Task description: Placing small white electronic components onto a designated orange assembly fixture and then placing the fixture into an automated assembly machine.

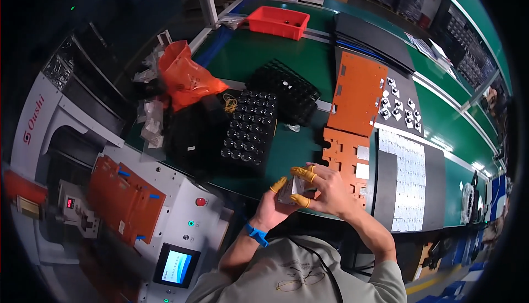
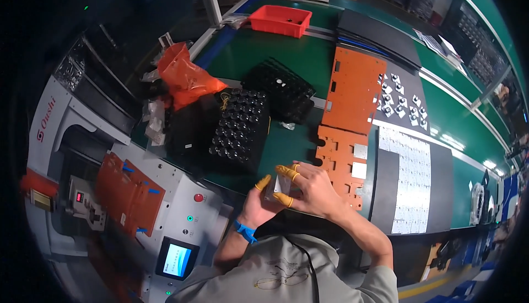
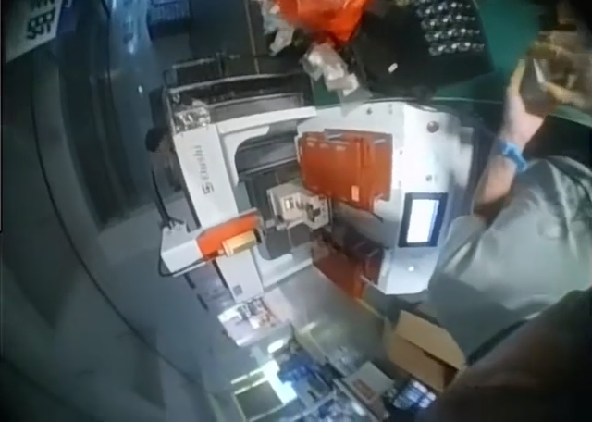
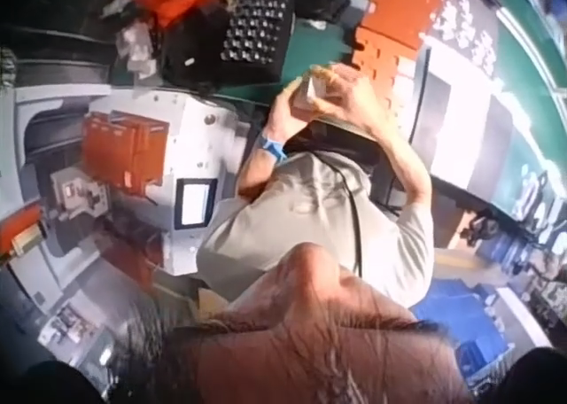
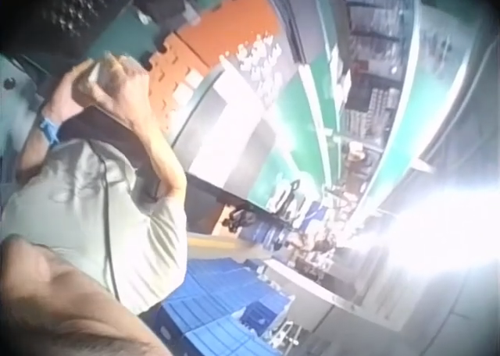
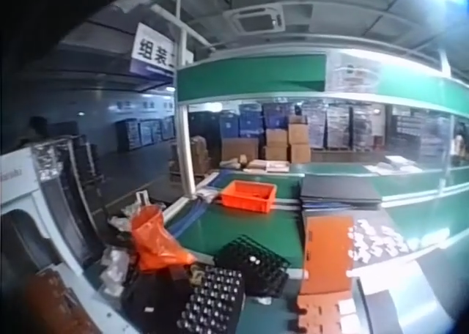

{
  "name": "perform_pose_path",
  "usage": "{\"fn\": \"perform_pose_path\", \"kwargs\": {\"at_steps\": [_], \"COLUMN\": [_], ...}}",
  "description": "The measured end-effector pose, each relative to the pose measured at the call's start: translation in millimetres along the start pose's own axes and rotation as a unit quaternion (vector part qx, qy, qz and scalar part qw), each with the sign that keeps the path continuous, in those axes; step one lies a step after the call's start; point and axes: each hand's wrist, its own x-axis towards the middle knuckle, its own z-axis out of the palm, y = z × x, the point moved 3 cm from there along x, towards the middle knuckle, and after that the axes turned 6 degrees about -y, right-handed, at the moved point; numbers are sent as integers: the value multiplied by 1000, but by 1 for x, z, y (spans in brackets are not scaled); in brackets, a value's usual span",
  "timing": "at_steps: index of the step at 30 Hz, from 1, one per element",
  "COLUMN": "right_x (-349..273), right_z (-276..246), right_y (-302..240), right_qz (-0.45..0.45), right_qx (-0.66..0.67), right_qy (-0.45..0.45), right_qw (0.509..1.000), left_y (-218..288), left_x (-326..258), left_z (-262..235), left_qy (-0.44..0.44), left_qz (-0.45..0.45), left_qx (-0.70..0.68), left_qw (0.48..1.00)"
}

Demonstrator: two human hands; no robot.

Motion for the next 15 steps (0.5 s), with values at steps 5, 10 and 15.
{"fn": "perform_pose_path", "kwargs": {"at_steps": [5,10,15], "right_x": [17,51,112], "right_z": [2,-8,-19], "right_y": [3,-5,18], "right_qz": [-108,-110,18], "right_qx": [-101,-3,-91], "right_qy": [-46,-39,128], "right_qw": [988,993,987], "left_y": [5,16,18], "left_x": [-14,-20,-22], "left_z": [-26,-48,-45], "left_qy": [117,60,73], "left_qz": [2,70,99], "left_qx": [175,195,195], "left_qw": [978,976,973]}}
